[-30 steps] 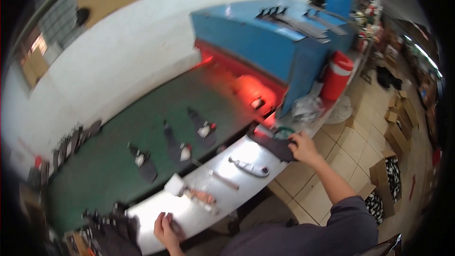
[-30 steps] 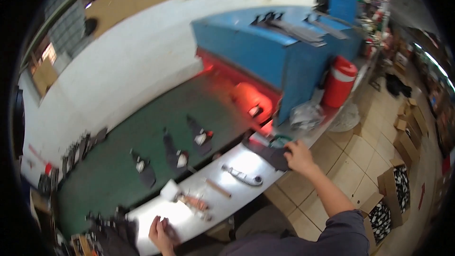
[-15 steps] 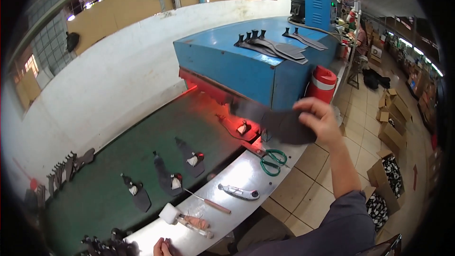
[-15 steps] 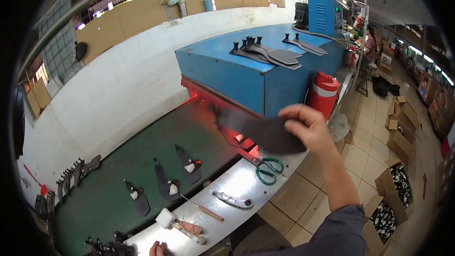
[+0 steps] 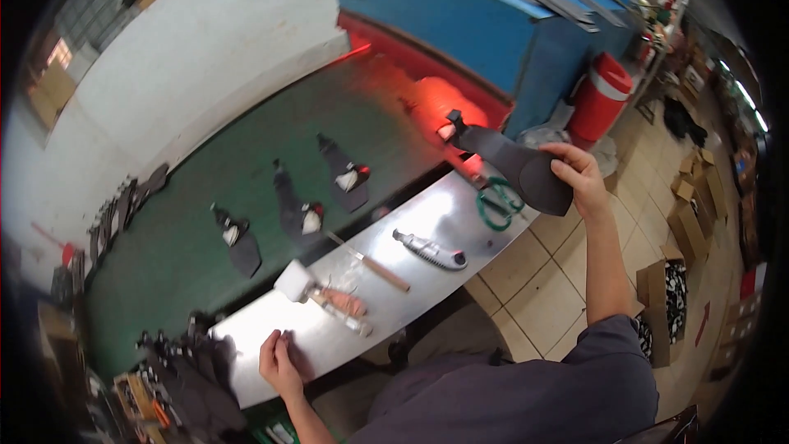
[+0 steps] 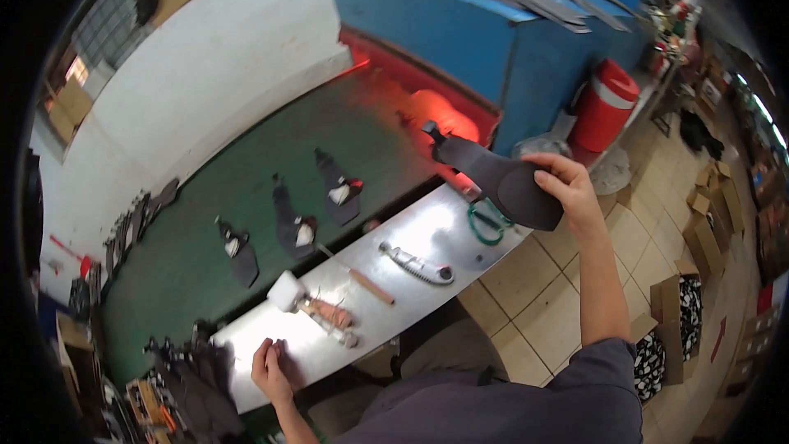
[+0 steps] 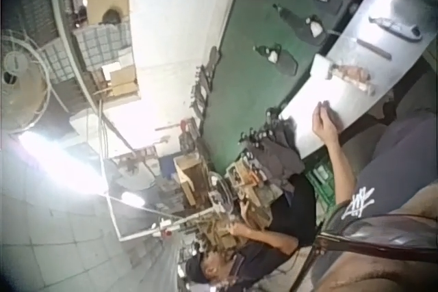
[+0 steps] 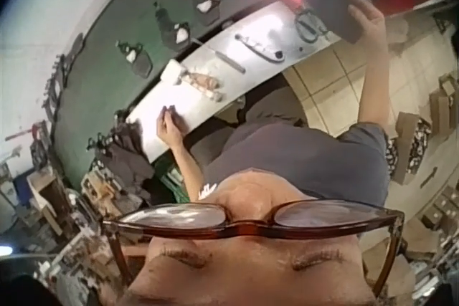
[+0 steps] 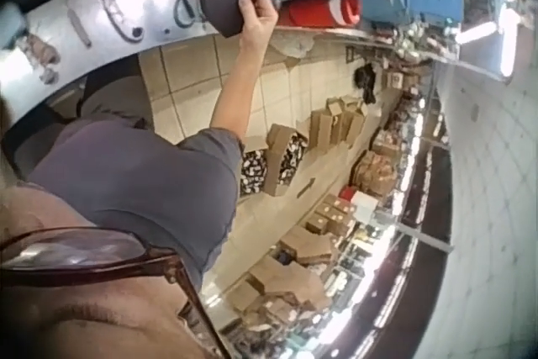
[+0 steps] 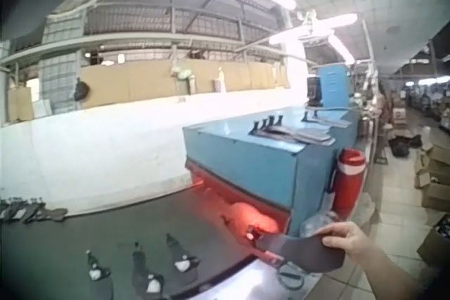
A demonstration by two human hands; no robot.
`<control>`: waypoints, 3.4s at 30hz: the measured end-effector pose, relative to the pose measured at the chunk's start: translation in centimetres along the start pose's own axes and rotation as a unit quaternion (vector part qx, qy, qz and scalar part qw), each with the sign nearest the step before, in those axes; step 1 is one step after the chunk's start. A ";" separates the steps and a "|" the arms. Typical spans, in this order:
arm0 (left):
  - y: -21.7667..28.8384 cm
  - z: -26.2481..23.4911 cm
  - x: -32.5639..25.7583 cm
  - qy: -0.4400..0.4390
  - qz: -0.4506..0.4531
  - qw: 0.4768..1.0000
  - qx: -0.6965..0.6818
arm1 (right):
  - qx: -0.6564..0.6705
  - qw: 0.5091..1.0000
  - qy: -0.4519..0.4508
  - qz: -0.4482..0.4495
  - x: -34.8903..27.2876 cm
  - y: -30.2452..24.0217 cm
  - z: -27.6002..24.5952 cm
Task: Assemble and inspect shoe components on a production line.
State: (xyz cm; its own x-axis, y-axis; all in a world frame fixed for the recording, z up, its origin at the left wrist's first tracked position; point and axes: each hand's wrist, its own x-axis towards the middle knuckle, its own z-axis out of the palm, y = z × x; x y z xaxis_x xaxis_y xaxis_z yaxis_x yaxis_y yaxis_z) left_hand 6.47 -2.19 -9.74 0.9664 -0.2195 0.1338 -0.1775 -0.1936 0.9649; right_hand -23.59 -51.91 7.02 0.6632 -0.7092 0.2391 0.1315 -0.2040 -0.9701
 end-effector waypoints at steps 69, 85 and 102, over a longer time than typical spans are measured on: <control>7.2 -2.5 -8.9 -0.102 -0.181 0.888 -0.410 | 0.194 0.904 -0.375 0.063 -12.8 1.0 31.1; 7.0 -1.4 -9.5 -0.100 -0.139 0.891 -0.421 | -0.004 0.912 -0.409 -0.042 -15.0 2.9 30.0; 6.9 -1.4 -9.8 -0.109 -0.144 0.892 -0.414 | -0.007 0.910 -0.410 -0.064 -14.8 3.1 29.7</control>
State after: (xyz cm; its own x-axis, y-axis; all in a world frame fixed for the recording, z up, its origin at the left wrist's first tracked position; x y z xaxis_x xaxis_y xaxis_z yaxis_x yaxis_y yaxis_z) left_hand -3.99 -0.06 -4.10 0.8744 -0.4733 -0.1067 0.3578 0.4805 0.8007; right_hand -11.10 -21.96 -0.79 0.9705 0.0619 0.2330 0.2411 -0.2632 -0.9341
